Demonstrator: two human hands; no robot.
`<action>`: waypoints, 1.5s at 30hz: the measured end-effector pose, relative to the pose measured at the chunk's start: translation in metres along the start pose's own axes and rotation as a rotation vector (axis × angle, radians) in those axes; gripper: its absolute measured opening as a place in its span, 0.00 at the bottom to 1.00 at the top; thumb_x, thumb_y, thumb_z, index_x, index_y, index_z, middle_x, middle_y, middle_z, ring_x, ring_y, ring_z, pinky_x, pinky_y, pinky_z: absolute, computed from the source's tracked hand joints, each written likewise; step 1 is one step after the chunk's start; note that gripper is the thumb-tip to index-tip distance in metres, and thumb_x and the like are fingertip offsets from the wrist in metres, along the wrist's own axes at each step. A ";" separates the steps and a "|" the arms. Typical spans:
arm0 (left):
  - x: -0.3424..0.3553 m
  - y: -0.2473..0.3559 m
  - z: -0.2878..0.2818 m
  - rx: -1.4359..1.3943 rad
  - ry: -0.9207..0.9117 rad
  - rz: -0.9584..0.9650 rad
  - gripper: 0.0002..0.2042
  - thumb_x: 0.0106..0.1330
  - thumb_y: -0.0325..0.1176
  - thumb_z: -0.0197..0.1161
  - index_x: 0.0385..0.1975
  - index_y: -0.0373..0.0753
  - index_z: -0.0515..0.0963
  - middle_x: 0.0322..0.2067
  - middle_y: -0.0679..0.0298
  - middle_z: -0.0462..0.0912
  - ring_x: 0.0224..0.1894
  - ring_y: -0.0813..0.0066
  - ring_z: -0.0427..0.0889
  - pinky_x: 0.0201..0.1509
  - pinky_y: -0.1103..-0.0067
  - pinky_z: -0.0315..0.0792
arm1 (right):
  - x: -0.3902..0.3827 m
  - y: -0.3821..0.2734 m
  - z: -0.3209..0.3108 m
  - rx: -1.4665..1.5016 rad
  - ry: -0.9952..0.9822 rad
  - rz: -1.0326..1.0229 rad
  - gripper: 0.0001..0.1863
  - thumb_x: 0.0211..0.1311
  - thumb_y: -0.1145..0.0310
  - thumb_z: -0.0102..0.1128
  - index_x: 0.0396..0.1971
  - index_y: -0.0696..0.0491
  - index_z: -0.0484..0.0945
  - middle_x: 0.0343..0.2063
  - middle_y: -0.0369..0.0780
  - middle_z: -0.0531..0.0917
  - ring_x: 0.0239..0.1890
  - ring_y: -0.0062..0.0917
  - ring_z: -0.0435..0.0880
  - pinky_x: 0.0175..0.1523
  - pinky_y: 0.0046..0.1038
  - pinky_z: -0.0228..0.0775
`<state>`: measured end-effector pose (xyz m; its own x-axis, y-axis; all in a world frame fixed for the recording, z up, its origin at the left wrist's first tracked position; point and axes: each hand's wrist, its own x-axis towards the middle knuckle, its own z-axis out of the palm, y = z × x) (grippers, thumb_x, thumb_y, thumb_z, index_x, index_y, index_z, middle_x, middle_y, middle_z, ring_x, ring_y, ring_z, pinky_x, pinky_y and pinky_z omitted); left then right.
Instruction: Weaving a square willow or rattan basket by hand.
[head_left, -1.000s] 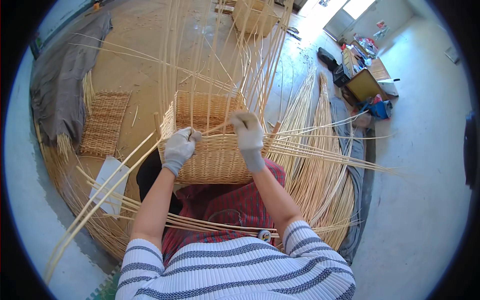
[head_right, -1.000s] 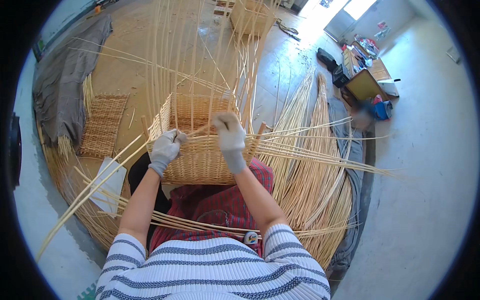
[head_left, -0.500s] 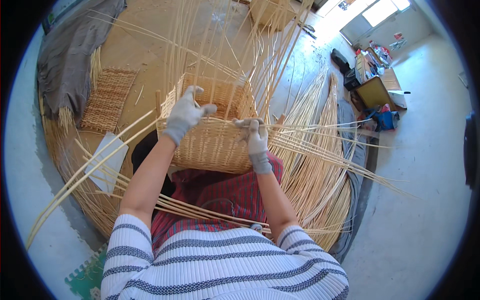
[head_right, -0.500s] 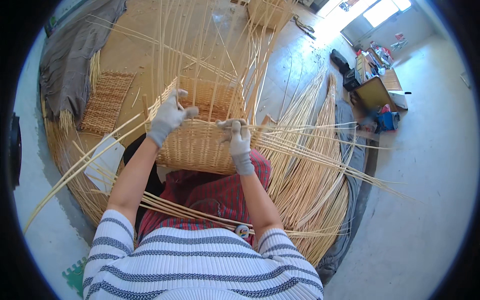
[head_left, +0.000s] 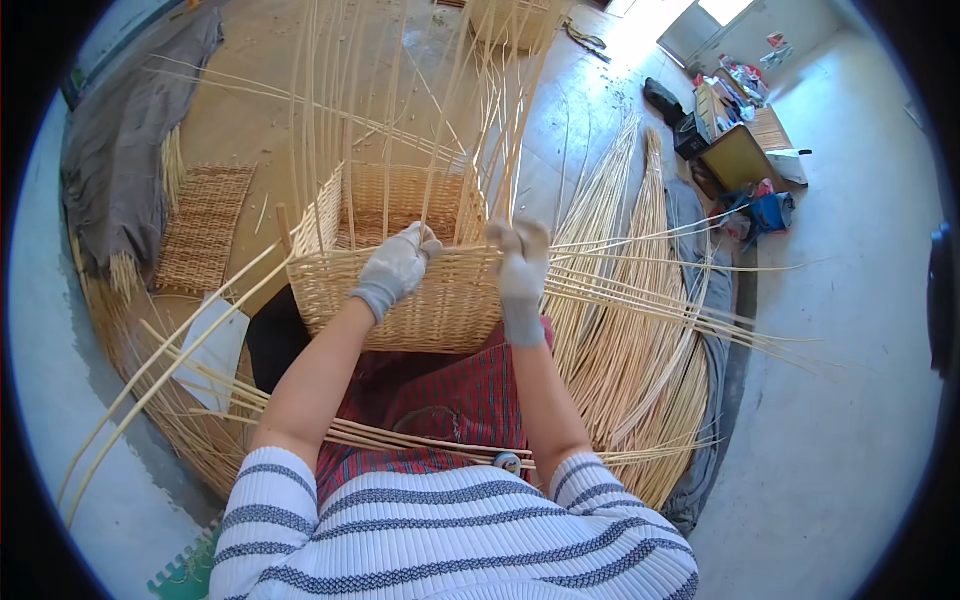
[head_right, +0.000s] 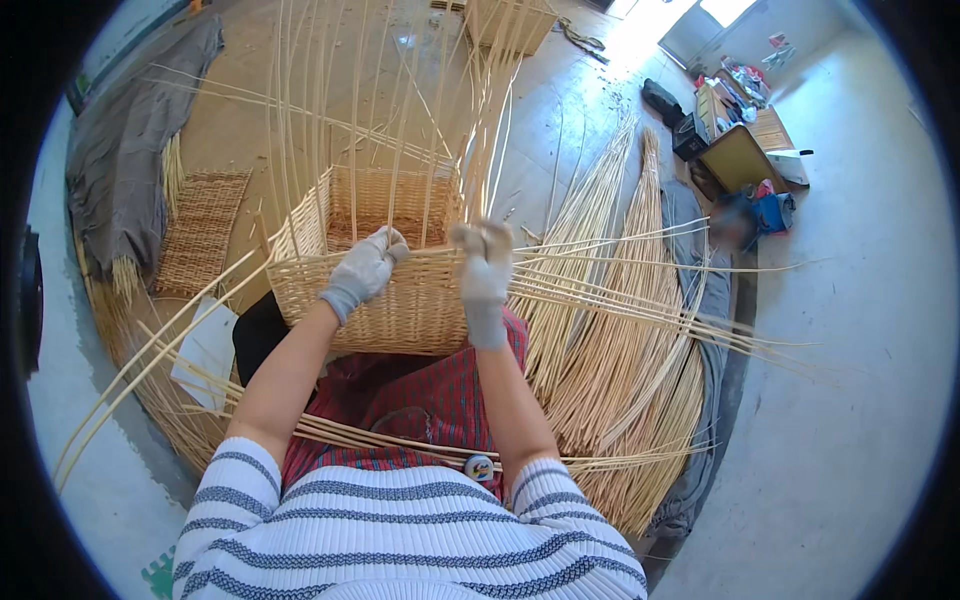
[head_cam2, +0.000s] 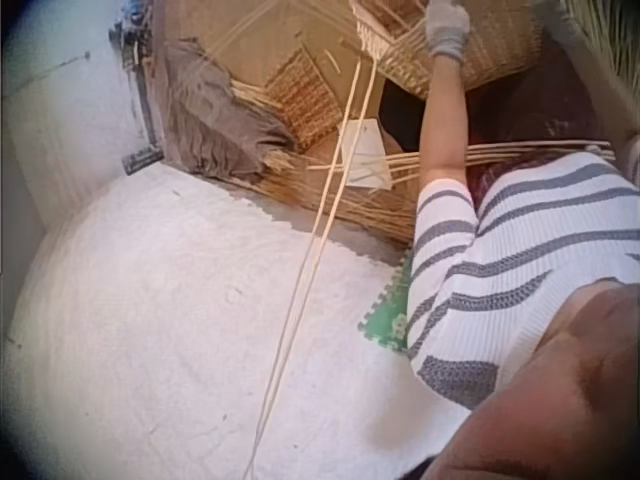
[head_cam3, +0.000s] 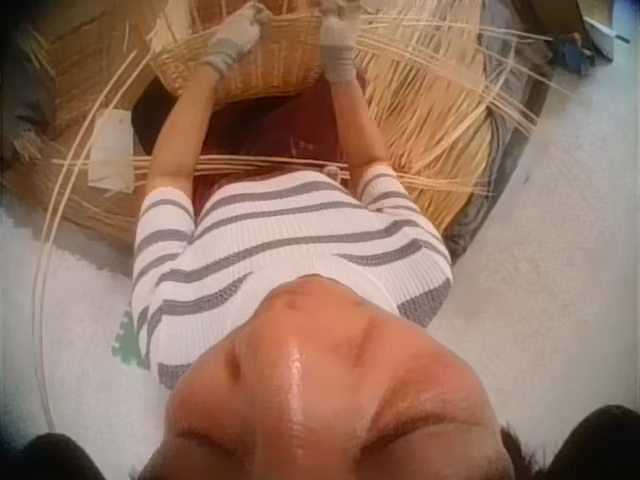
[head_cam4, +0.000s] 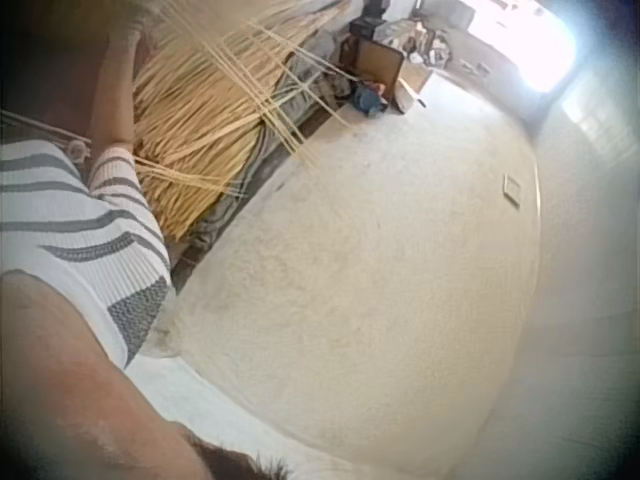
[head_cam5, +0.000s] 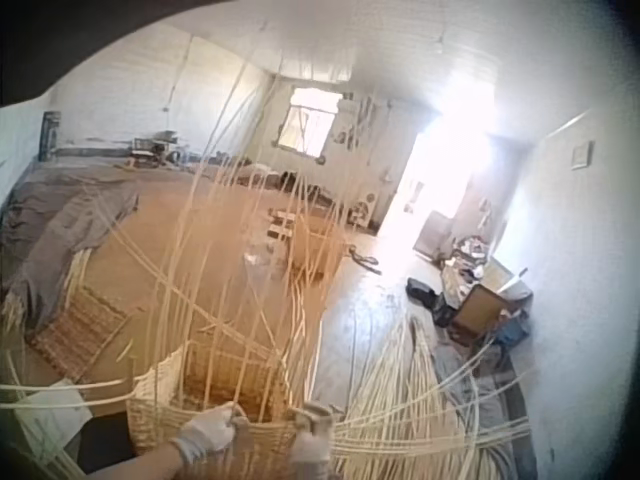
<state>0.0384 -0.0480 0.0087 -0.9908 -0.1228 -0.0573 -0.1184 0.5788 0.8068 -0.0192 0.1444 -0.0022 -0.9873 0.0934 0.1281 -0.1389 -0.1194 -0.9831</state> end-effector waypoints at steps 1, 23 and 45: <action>0.003 0.000 0.005 0.066 0.057 -0.014 0.17 0.79 0.46 0.54 0.54 0.40 0.78 0.47 0.46 0.87 0.51 0.42 0.85 0.54 0.57 0.78 | 0.016 -0.017 0.019 -0.054 -0.059 -0.165 0.16 0.74 0.76 0.58 0.58 0.56 0.76 0.45 0.39 0.89 0.31 0.21 0.86 0.36 0.23 0.80; 0.020 0.075 0.072 -0.381 -0.087 -0.189 0.10 0.80 0.39 0.58 0.42 0.38 0.76 0.21 0.61 0.80 0.14 0.72 0.80 0.18 0.73 0.74 | 0.094 -0.119 -0.028 -0.329 -0.256 -0.321 0.21 0.70 0.76 0.54 0.61 0.49 0.75 0.38 0.40 0.87 0.34 0.29 0.84 0.47 0.34 0.79; -0.023 0.043 0.054 -0.940 0.089 0.076 0.13 0.74 0.30 0.64 0.56 0.39 0.77 0.37 0.63 0.84 0.40 0.74 0.87 0.47 0.71 0.83 | 0.016 -0.090 -0.049 -0.251 -0.300 -0.052 0.27 0.66 0.53 0.70 0.57 0.54 0.79 0.47 0.42 0.85 0.47 0.31 0.86 0.54 0.33 0.77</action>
<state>0.0527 0.0237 0.0132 -0.9803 -0.1953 0.0290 0.0868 -0.2941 0.9518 -0.0190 0.2050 0.0824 -0.9631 -0.2047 0.1747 -0.2031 0.1268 -0.9709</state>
